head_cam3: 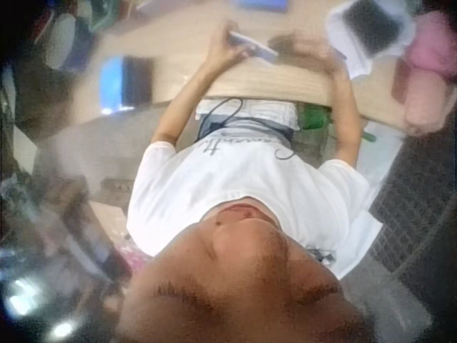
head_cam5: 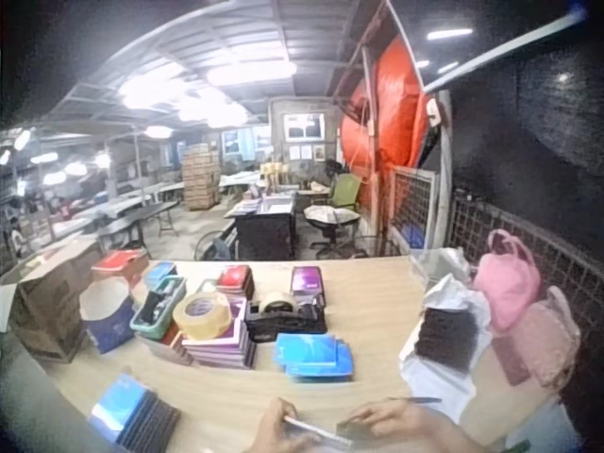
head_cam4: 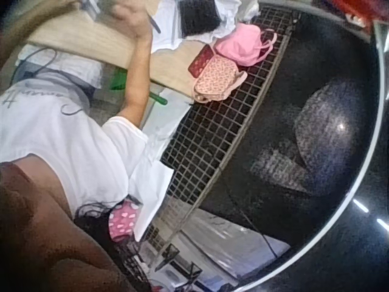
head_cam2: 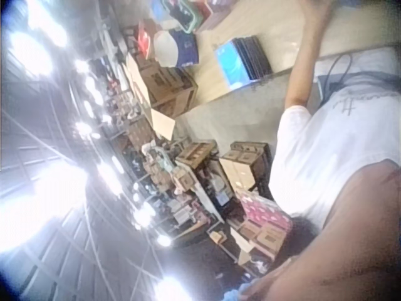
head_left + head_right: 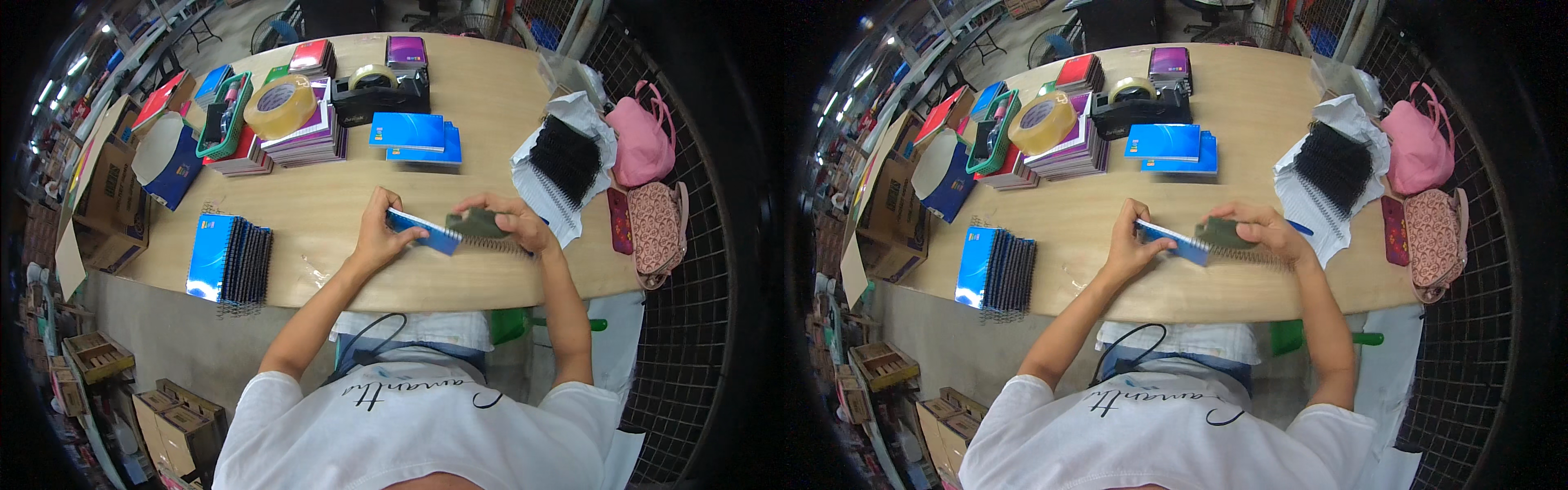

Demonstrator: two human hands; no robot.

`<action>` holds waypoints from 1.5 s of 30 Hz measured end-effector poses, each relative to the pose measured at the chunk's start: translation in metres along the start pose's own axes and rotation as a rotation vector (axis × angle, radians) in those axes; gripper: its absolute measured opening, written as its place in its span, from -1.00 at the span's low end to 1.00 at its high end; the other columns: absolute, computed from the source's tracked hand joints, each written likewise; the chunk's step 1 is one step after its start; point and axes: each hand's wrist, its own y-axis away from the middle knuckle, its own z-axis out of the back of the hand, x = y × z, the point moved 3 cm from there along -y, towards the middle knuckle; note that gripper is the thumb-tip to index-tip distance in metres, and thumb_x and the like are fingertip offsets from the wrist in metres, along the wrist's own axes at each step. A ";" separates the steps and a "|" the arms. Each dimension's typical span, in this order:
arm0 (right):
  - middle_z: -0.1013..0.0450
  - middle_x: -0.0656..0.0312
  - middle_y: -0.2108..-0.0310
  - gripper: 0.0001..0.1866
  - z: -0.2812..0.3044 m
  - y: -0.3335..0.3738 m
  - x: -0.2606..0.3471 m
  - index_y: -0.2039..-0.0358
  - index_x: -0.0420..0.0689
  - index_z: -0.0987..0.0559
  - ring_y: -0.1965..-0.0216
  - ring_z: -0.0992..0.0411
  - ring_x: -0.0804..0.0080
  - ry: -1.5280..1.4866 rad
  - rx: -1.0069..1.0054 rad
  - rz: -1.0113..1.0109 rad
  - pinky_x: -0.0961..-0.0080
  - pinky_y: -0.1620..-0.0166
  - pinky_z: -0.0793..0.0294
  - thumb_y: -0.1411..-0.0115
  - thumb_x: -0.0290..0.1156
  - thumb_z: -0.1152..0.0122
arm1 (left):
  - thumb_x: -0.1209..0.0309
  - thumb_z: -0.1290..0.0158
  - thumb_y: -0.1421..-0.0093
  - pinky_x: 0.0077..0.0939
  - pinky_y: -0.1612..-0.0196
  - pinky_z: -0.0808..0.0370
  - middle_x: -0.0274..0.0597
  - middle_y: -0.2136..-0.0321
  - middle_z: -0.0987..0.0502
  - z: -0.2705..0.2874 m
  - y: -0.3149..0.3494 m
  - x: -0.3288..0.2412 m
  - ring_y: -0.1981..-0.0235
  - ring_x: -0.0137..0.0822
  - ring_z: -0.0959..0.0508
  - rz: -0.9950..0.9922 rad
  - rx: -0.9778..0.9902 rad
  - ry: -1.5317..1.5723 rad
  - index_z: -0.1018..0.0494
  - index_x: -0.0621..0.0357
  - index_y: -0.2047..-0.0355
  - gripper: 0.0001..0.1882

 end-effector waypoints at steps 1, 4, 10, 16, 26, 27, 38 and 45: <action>-0.44 0.09 -0.02 -0.62 -0.004 -0.002 0.004 0.13 -0.18 -0.64 -0.06 -0.38 0.21 0.118 0.053 -0.002 0.38 -0.13 -0.30 -0.16 -0.17 -0.22 | 0.34 -0.50 0.28 -0.54 0.32 -0.26 -0.32 0.44 -0.21 0.000 0.001 0.001 0.41 -0.41 -0.23 0.052 0.025 0.035 -0.22 0.13 0.39 -0.37; -0.39 0.07 -0.10 -0.63 -0.012 0.000 0.000 0.13 -0.21 -0.63 -0.06 -0.39 0.25 0.204 0.021 -0.026 0.39 -0.14 -0.30 -0.18 -0.20 -0.20 | 0.34 -0.50 0.28 -0.58 0.32 -0.25 -0.35 0.44 -0.21 -0.006 0.002 -0.001 0.41 -0.44 -0.22 0.003 0.038 0.007 -0.21 0.11 0.39 -0.36; -0.39 0.02 -0.13 -0.57 -0.009 -0.003 -0.010 0.07 -0.34 -0.57 -0.13 -0.36 0.26 0.248 -0.108 -0.055 0.40 -0.16 -0.29 -0.20 -0.23 -0.15 | 0.31 -0.50 0.30 -0.53 0.41 -0.28 -0.30 0.45 -0.25 -0.008 0.001 -0.002 0.47 -0.40 -0.25 -0.052 0.016 0.023 -0.25 0.12 0.38 -0.37; -0.43 0.01 -0.08 -0.54 -0.021 -0.009 0.005 0.03 -0.29 -0.56 -0.10 -0.40 0.24 0.250 -0.040 -0.053 0.41 -0.17 -0.28 -0.18 -0.19 -0.17 | 0.34 -0.49 0.27 -0.52 0.41 -0.28 -0.29 0.46 -0.26 -0.010 0.007 0.005 0.47 -0.39 -0.25 0.029 0.059 0.070 -0.26 0.12 0.34 -0.38; -0.47 -0.02 -0.01 -0.63 -0.032 -0.029 0.004 0.16 -0.17 -0.65 -0.01 -0.45 0.12 0.387 -0.038 -0.013 0.34 -0.05 -0.40 -0.16 -0.16 -0.22 | 0.40 -0.43 0.17 -0.52 0.29 -0.35 -0.26 0.40 -0.31 -0.011 0.010 0.005 0.37 -0.38 -0.34 0.002 0.054 0.071 -0.24 0.16 0.23 -0.39; -0.47 0.00 -0.01 -0.64 -0.029 -0.030 0.006 0.17 -0.18 -0.65 -0.02 -0.45 0.16 0.649 -0.155 -0.040 0.36 -0.04 -0.40 -0.17 -0.17 -0.23 | 0.43 -0.41 0.14 -0.53 0.27 -0.37 -0.26 0.39 -0.32 -0.009 0.006 0.000 0.35 -0.39 -0.36 -0.017 0.036 0.088 -0.24 0.16 0.20 -0.41; -0.49 0.00 0.04 -0.63 -0.028 -0.040 0.013 0.17 -0.22 -0.64 0.03 -0.47 0.20 -0.124 -0.068 0.027 0.40 -0.02 -0.40 -0.17 -0.17 -0.23 | 0.70 -0.19 -0.03 -0.62 0.18 -0.46 -0.27 0.31 -0.47 0.009 -0.001 0.035 0.27 -0.48 -0.50 0.313 0.116 0.822 -0.23 0.10 0.06 -0.48; -0.49 0.02 0.06 -0.65 -0.035 -0.040 0.006 0.18 -0.23 -0.65 0.03 -0.46 0.24 0.062 -0.123 -0.021 0.43 -0.03 -0.38 -0.20 -0.19 -0.22 | 0.71 -0.22 0.00 -0.61 0.20 -0.49 -0.24 0.34 -0.48 0.005 0.001 0.031 0.30 -0.47 -0.51 0.298 0.113 0.834 -0.22 0.14 0.04 -0.44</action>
